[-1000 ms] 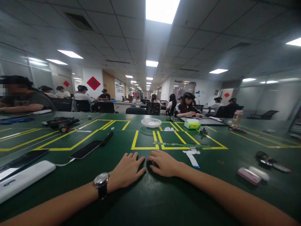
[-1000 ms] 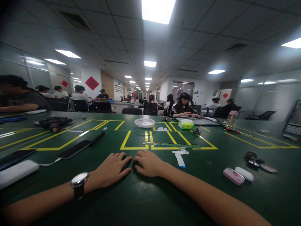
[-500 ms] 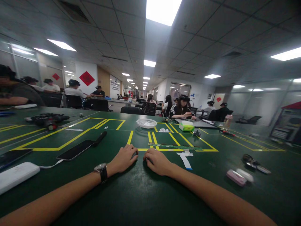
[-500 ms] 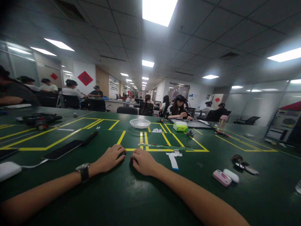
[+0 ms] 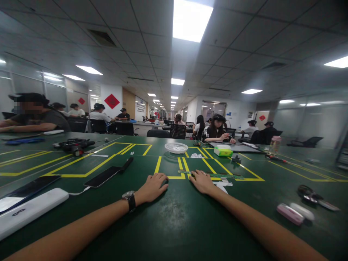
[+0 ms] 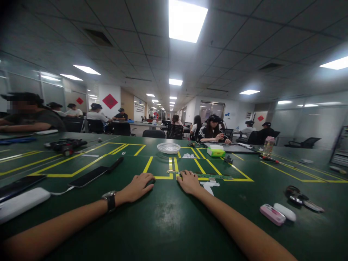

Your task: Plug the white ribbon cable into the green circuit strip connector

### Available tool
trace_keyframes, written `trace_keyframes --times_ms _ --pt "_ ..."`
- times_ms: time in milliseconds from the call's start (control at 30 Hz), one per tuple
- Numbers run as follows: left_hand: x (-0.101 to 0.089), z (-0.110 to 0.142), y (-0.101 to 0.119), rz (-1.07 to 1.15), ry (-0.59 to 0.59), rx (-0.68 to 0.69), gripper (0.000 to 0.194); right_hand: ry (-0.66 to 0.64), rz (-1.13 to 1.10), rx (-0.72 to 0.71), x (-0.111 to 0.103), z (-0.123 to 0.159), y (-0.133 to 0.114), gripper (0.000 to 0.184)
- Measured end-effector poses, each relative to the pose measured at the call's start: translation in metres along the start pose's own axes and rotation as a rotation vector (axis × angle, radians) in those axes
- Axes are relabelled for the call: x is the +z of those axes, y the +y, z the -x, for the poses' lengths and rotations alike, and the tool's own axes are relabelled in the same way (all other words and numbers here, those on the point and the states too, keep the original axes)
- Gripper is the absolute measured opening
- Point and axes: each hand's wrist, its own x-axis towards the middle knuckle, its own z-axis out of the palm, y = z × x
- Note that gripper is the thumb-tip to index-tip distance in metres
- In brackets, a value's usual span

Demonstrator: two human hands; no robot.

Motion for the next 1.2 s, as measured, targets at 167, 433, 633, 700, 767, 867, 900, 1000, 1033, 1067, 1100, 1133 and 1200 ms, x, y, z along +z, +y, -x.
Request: trace_keyframes --times_ms 167,433,633,700,767,867,900,1000,1033,1067,1100,1133,1200 --pt "-0.001 -0.001 -0.001 0.053 0.068 -0.033 0.032 0.007 -0.102 -0.226 -0.006 0.001 0.0 0.049" --pt "0.003 -0.005 -0.009 0.179 0.163 -0.102 0.032 -0.066 -0.353 -0.727 -0.017 0.022 -0.028 0.033" --pt "0.006 -0.004 -0.007 0.077 0.04 -0.02 0.039 -0.131 -0.37 -0.861 -0.029 0.038 -0.053 0.038" --pt "0.007 -0.004 -0.007 0.034 -0.023 0.018 0.04 -0.118 -0.374 -0.885 -0.031 0.039 -0.054 0.039" --pt "0.006 -0.004 -0.007 -0.007 -0.072 0.045 0.04 -0.085 -0.375 -0.897 -0.03 0.039 -0.053 0.04" --pt "0.003 -0.004 -0.006 -0.028 -0.112 0.05 0.043 0.012 -0.357 -0.851 -0.026 0.04 -0.053 0.037" --pt "0.002 -0.003 -0.005 -0.024 -0.115 0.05 0.044 0.05 -0.341 -0.822 -0.024 0.04 -0.053 0.035" --pt "-0.001 -0.002 -0.003 0.005 -0.119 0.084 0.046 0.157 -0.233 -0.722 -0.022 0.037 -0.05 0.028" --pt "-0.002 -0.002 -0.003 0.016 -0.125 0.104 0.045 0.171 -0.167 -0.692 -0.023 0.036 -0.046 0.026" --pt "-0.003 -0.001 -0.002 0.026 -0.133 0.123 0.044 0.174 -0.09 -0.664 -0.025 0.033 -0.04 0.024" --pt "-0.003 -0.001 -0.002 0.034 -0.138 0.137 0.043 0.168 -0.006 -0.633 -0.029 0.031 -0.031 0.022" --pt "-0.003 -0.001 -0.001 0.04 -0.137 0.143 0.042 0.158 0.074 -0.585 -0.033 0.029 -0.02 0.021" --pt "-0.003 0.0 0.0 0.047 -0.122 0.139 0.042 0.149 0.196 -0.411 -0.041 0.028 0.009 0.019"
